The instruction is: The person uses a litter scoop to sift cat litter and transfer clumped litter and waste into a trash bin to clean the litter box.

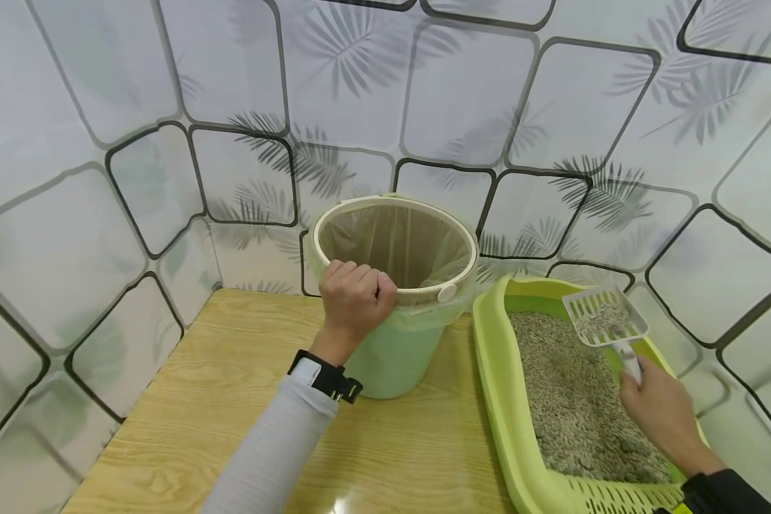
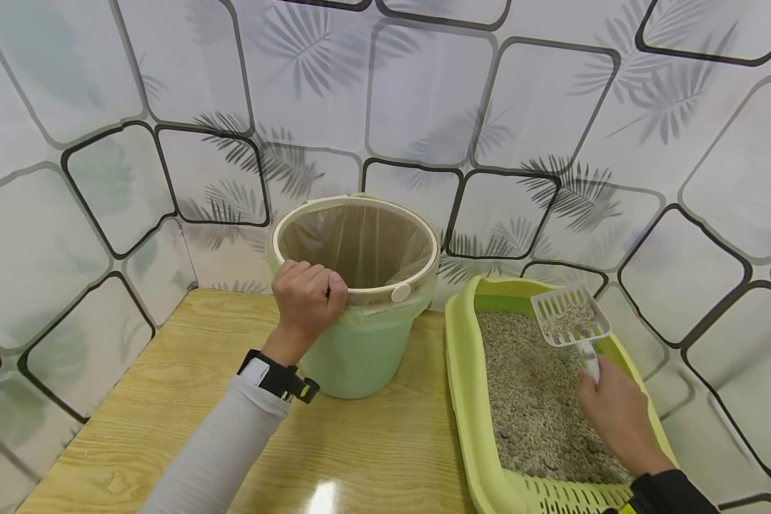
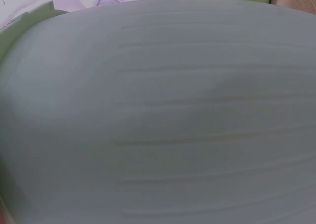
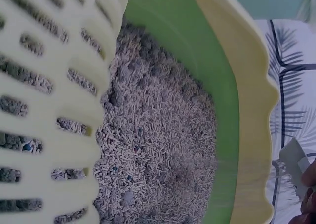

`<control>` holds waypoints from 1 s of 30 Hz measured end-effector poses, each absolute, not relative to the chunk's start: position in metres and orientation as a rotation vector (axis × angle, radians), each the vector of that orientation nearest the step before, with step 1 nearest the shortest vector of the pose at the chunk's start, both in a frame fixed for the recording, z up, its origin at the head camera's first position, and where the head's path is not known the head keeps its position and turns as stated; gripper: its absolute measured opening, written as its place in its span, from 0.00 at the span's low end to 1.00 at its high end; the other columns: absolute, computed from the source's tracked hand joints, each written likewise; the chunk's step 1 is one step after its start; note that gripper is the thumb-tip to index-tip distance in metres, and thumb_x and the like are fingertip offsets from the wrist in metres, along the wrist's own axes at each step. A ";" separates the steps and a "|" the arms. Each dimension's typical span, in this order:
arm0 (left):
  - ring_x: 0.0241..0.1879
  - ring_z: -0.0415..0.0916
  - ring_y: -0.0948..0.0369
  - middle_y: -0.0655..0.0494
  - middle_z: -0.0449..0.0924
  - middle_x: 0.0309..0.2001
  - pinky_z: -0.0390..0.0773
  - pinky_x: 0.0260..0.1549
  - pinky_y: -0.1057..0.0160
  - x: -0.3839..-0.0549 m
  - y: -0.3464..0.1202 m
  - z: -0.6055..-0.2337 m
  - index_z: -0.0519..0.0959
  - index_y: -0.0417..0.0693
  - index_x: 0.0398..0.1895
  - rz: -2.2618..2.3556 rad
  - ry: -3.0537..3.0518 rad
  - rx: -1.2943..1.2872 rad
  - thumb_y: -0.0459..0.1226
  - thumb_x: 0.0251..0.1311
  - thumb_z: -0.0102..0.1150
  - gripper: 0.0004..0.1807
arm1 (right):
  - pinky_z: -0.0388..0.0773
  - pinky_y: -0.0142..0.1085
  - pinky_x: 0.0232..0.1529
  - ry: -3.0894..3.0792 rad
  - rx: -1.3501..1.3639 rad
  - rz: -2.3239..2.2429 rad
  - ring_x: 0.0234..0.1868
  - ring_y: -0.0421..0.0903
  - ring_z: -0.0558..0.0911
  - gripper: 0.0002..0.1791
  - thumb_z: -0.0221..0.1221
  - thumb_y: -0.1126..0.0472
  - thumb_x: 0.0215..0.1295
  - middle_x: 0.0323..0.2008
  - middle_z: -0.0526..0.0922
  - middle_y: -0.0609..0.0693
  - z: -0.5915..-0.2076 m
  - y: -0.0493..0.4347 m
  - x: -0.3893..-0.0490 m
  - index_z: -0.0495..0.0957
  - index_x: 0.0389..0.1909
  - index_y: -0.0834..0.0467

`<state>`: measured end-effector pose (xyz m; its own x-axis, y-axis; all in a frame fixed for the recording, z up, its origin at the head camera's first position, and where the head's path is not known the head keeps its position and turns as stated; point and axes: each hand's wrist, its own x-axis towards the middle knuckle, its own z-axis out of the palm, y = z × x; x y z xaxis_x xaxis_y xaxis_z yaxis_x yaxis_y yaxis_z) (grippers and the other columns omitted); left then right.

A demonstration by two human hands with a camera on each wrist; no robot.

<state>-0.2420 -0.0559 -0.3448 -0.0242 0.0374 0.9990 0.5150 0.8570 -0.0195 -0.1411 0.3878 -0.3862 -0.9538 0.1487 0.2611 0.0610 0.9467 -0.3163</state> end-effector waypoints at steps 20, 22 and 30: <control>0.10 0.51 0.59 0.56 0.54 0.06 0.62 0.19 0.61 -0.243 -0.053 -0.345 0.58 0.48 0.03 -0.406 -1.555 -0.450 0.34 0.51 0.48 0.21 | 0.56 0.36 0.21 -2.632 -0.322 2.235 0.15 0.37 0.54 0.13 0.41 0.52 0.81 0.24 0.65 0.39 -0.389 0.399 -0.160 0.75 0.43 0.41; 0.10 0.52 0.59 0.56 0.54 0.06 0.62 0.19 0.61 -0.243 -0.054 -0.345 0.58 0.48 0.03 -0.405 -1.557 -0.447 0.34 0.51 0.48 0.21 | 0.56 0.36 0.22 -2.629 -0.326 2.235 0.15 0.37 0.55 0.13 0.41 0.52 0.81 0.23 0.64 0.39 -0.389 0.398 -0.161 0.76 0.43 0.41; 0.10 0.52 0.59 0.56 0.55 0.06 0.62 0.19 0.60 -0.241 -0.055 -0.344 0.59 0.48 0.03 -0.402 -1.566 -0.443 0.34 0.52 0.48 0.22 | 0.63 0.36 0.22 -3.104 -0.132 0.919 0.18 0.41 0.63 0.20 0.43 0.57 0.77 0.21 0.65 0.47 -0.392 0.394 -0.156 0.69 0.54 0.70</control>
<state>-0.2413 -0.0548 -0.3444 -0.0284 0.0345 0.9990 0.5111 0.8594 -0.0151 -0.1563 0.3938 -0.3918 -0.9919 0.0503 -0.1167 0.1057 0.8360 -0.5384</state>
